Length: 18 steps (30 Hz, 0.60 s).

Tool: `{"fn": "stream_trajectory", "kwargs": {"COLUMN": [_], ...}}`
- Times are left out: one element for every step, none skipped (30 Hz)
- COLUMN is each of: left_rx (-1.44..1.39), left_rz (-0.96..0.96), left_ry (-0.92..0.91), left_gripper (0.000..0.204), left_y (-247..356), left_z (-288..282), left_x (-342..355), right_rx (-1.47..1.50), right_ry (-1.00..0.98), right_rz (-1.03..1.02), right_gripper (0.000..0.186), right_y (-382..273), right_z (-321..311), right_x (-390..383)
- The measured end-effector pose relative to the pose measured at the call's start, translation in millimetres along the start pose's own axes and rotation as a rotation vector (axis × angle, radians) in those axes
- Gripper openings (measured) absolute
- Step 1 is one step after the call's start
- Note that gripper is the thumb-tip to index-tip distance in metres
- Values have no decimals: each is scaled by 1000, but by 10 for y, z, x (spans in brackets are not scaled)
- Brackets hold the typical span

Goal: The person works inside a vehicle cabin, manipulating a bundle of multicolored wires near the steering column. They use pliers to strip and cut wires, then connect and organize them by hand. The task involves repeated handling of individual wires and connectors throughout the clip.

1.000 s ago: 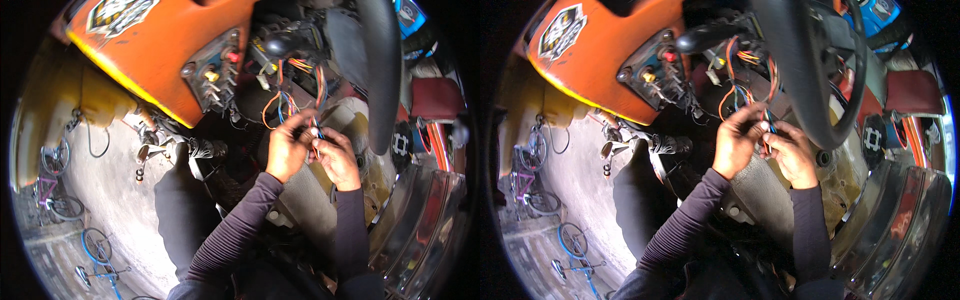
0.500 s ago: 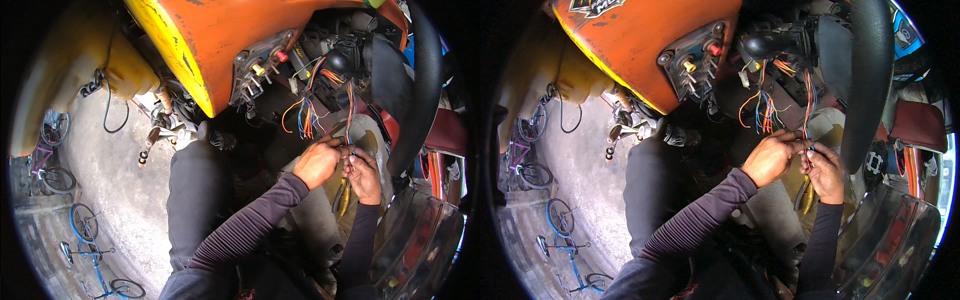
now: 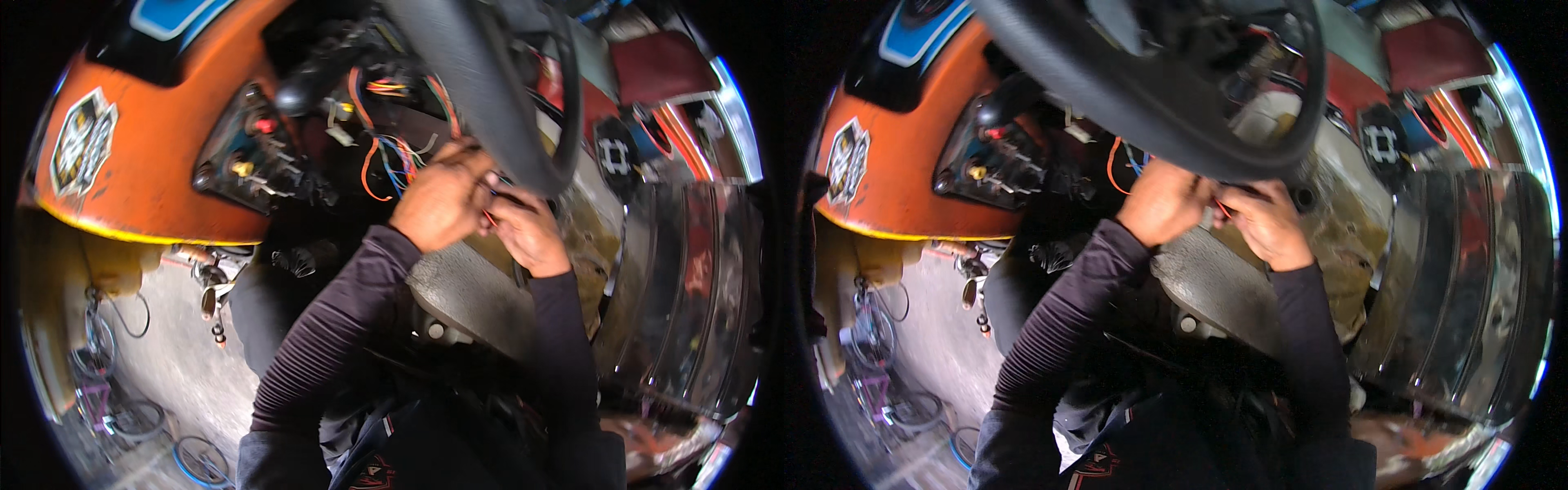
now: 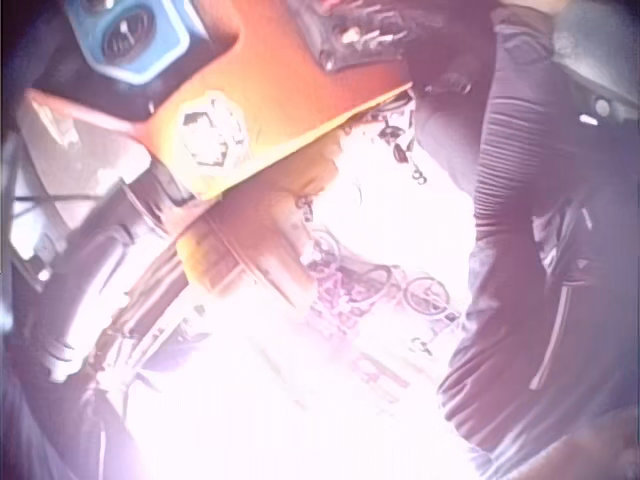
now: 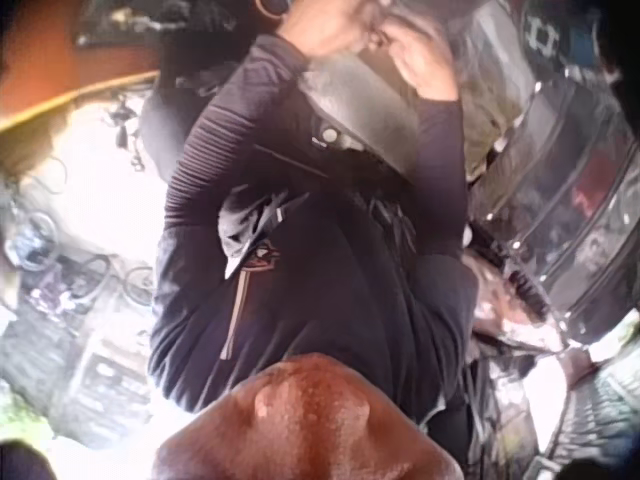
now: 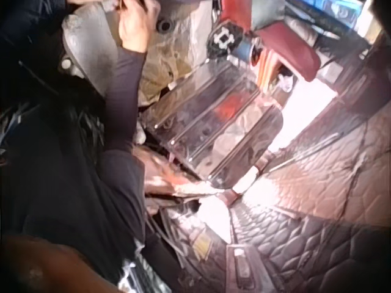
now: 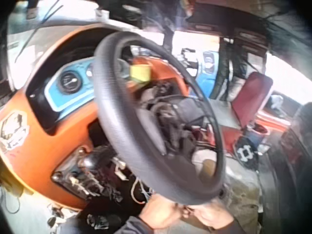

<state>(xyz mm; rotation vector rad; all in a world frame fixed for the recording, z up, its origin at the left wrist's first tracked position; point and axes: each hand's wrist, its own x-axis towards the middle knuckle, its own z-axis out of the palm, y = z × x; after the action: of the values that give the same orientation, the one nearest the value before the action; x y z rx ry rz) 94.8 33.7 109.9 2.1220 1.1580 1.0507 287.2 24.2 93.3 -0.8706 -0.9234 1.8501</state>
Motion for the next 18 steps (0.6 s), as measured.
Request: {"fn": "stream_trajectory", "kwargs": {"left_rx": [-38, -80, -80, -94, -97, -99, -92, -84, -94, -172, -248, -228, -249, -269, -292, -300, -315, -330], "left_rz": [12, -9, 4, -1, -3, -7, -9, -10, 42, -8, -61, -44, -52, -60, -65, -117, -127, -132], "left_ry": [-1, -37, -38, -42, -41, -36, -27, -17, 64, 66, 67, 89, 86, 83, 76, 51, 42, 34], "left_gripper": [27, 25, 24, 23, 22, 21, 20, 20, 17, 16, 15, 14, 14, 15, 16, 17, 18, 18], "left_y": [4, 25, -24, -46, -64, -80, -93, -112, -148, -123, -99, -103, -129, -154, -162, -143, -152, -160], "left_z": [-40, -79, -78, -59, -42, -43, -52, -64, -81, -108, -142, -166, -184, -203, -216, -243, -256, -262], "left_x": [5, 21, 37, 43, 38, 31, 24, 16, -14, -17, -25, -16, -23, -23, -14, 0, -1, 11], "right_rx": [12, 21, 26, 31, 22, 10, -2, -85, -293, -503, -714, -985, -1223, -1460, -1694, -1593, -1586, -1580], "right_ry": [-39, -21, -18, -17, 17, 42, 67, 107, 222, 348, 474, 681, 680, 670, 660, 680, 669, 660], "right_rz": [-18, -13, -12, -10, -10, -6, -1, -32, -90, -149, -205, -200, -131, -57, 24, 158, 97, 31], "right_gripper": [14, 15, 16, 17, 18, 20, 22, 31, 31, 30, 30, 37, 39, 42, 45, 45, 47, 49], "right_y": [29, 76, 108, 142, 165, 174, 177, 175, 184, 182, 194, 310, 266, 221, 208, 254, 350, 468], "right_z": [23, 44, 82, 111, 146, 202, 249, 271, 245, 142, 11, -227, -282, -304, -289, -266, -281, -338], "right_x": [-12, -61, -55, -75, -121, -154, -196, -266, -324, -399, -474, -519, -598, -695, -781, -835, -881, -913]}}
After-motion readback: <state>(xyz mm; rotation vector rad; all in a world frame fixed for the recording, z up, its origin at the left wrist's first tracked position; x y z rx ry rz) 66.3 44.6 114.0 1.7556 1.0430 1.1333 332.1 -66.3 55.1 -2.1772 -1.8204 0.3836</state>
